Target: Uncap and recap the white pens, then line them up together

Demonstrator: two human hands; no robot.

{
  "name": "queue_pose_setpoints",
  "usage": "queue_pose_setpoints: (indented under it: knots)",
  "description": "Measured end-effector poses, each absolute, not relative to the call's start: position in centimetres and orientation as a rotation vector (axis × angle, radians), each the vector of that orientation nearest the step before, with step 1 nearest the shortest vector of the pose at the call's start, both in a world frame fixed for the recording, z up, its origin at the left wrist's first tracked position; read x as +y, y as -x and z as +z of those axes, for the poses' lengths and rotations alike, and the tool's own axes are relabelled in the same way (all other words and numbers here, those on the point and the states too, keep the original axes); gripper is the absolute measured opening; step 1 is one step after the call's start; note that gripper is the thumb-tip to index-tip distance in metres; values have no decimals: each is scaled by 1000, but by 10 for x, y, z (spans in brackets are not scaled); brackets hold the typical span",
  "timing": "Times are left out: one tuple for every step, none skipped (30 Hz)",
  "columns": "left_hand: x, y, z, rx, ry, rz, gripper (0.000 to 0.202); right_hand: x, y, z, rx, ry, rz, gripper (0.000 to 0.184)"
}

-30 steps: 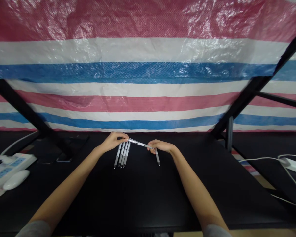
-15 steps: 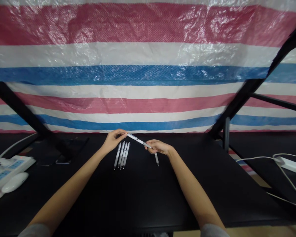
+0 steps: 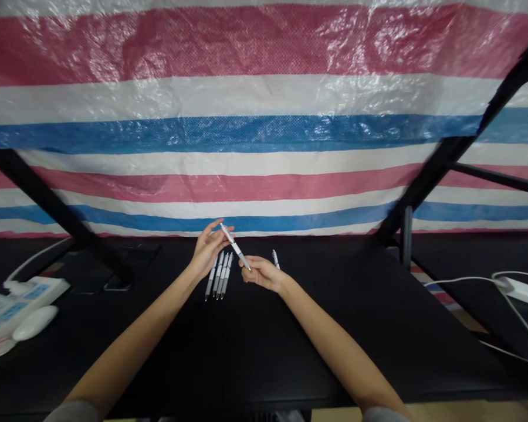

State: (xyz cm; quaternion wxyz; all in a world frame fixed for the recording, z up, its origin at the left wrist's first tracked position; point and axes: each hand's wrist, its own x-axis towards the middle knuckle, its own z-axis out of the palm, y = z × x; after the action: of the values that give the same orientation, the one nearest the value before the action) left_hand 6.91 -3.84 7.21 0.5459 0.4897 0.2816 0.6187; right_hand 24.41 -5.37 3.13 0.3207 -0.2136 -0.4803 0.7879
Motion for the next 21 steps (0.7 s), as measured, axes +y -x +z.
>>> queue_pose_setpoints:
  knots:
    - [-39, -71, 70, 693, -1144, 1475, 44, -57, -241, 31, -1275, 586, 2059, 16]
    - [-39, -72, 68, 719, -1128, 1484, 46, -59, -238, 30, -1305, 611, 2053, 20]
    - [-39, -73, 66, 742, -1116, 1490, 48, -61, -236, 31, -1341, 637, 2034, 25]
    - [-38, -72, 64, 760, -1106, 1494, 50, -62, -234, 31, -1385, 663, 2009, 30]
    - [-37, -71, 61, 773, -1098, 1494, 51, -63, -234, 32, -1428, 694, 1965, 35]
    - [-36, -67, 57, 787, -1093, 1491, 53, -63, -235, 33, -1470, 730, 1896, 39]
    - [-35, -63, 54, 804, -1078, 1495, 54, -63, -236, 35, -1499, 771, 1803, 42]
    - [-33, -57, 50, 821, -1050, 1507, 52, -62, -240, 36, -1517, 819, 1691, 42]
    - [-32, -51, 46, 832, -1016, 1528, 51, -61, -244, 37, -1514, 862, 1574, 41]
    - [-31, -44, 42, 842, -979, 1554, 49, -59, -249, 38, -1480, 894, 1469, 39]
    - [-30, -37, 38, 858, -939, 1582, 48, -58, -255, 38, -1432, 922, 1384, 37]
    - [-29, -31, 35, 870, -907, 1594, 47, -56, -261, 38, -1365, 947, 1312, 34]
    - [-28, -25, 31, 872, -886, 1603, 44, -54, -267, 36, -1276, 965, 1259, 32]
    - [-27, -20, 28, 867, -866, 1612, 42, -53, -273, 34, -1182, 979, 1229, 32]
    - [-27, -16, 26, 857, -840, 1623, 40, -51, -278, 32, -1091, 991, 1198, 32]
    - [-26, -14, 23, 847, -803, 1635, 37, -50, -282, 29, -1021, 1011, 1178, 32]
    - [-26, -12, 21, 837, -766, 1640, 35, -49, -286, 26, -964, 1031, 1157, 31]
    - [-26, -11, 19, 832, -731, 1640, 33, -48, -289, 23, -918, 1048, 1136, 31]
    - [-25, -11, 18, 830, -699, 1638, 31, -47, -291, 20, -888, 1049, 1116, 30]
    - [-24, -10, 17, 832, -668, 1637, 30, -46, -293, 18, -860, 1046, 1098, 29]
    - [-24, -10, 16, 834, -643, 1635, 29, -46, -294, 16, -832, 1037, 1103, 28]
